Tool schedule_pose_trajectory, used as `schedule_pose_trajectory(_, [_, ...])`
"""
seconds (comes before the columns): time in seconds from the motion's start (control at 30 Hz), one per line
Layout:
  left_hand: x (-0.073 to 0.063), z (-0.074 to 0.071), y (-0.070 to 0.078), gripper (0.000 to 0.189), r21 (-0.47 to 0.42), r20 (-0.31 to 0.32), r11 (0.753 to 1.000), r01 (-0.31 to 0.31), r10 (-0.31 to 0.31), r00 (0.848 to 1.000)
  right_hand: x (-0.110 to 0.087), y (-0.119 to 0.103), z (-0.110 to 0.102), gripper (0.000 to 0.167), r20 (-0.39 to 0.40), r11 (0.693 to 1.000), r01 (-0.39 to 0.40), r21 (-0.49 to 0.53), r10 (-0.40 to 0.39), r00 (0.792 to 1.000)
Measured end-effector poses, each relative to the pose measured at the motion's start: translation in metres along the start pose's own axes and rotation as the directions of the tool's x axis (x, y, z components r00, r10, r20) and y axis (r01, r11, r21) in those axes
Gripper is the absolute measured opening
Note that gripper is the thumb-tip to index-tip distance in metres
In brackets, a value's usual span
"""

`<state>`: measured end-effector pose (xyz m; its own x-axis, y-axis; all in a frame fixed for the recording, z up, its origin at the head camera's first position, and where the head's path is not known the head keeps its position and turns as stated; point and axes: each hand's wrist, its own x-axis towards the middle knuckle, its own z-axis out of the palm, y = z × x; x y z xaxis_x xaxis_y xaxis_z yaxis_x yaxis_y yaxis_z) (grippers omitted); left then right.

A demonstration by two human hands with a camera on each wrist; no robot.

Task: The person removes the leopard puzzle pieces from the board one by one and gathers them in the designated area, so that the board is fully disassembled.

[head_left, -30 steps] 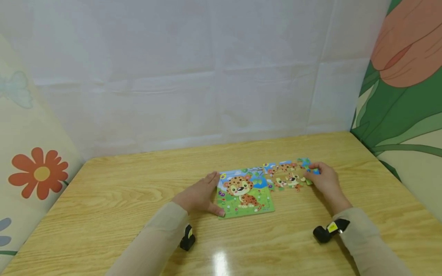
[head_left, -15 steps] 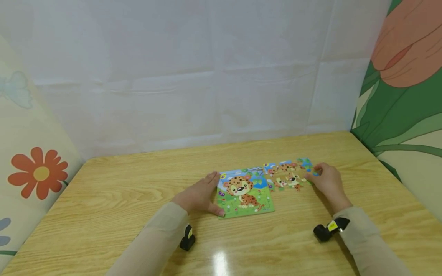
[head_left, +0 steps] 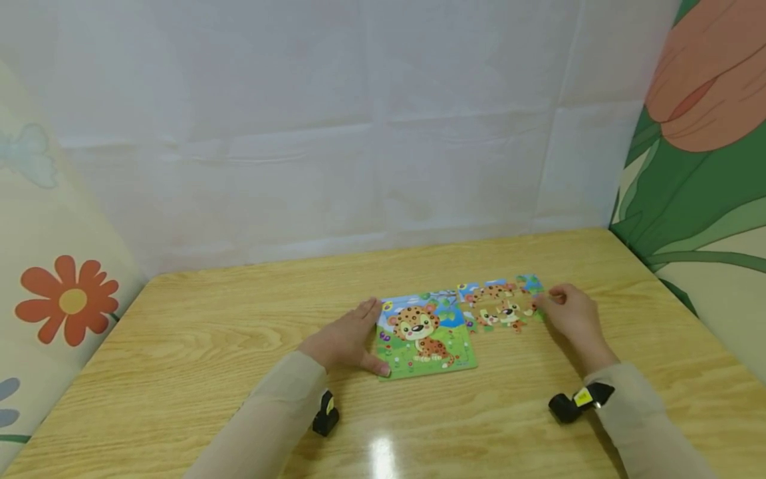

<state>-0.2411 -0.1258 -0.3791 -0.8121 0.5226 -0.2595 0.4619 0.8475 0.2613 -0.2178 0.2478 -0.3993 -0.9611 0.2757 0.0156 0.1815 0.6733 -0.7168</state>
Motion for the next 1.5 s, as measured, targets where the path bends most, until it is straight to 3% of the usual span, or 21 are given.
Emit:
schedule_pose_trajectory(0.37, [-0.002, 0.0, 0.002, 0.123, -0.025, 0.001, 1.0, 0.006, -0.006, 1.0, -0.007, -0.019, 0.0, 0.04, -0.079, 0.99, 0.093, 0.105, -0.085, 0.993])
schedule_pose_trajectory(0.8, [0.0, -0.001, 0.0, 0.124, -0.005, -0.007, 1.0, -0.006, 0.006, 1.0, -0.011, -0.039, 0.012, 0.029, -0.116, 0.974, 0.196, 0.112, -0.183, 0.976])
schedule_pose_trajectory(1.27, [-0.001, 0.0, 0.0, 0.123, -0.025, -0.012, 1.0, -0.01, 0.009, 1.0, -0.02, -0.059, 0.037, 0.023, -0.026, 0.942, 0.29, 0.171, -0.29, 0.957])
schedule_pose_trajectory(1.5, [0.0, 0.001, 0.0, 0.124, -0.014, -0.016, 1.0, -0.011, 0.011, 1.0, -0.026, -0.067, 0.048, 0.022, 0.005, 0.912, 0.366, 0.185, -0.373, 0.928])
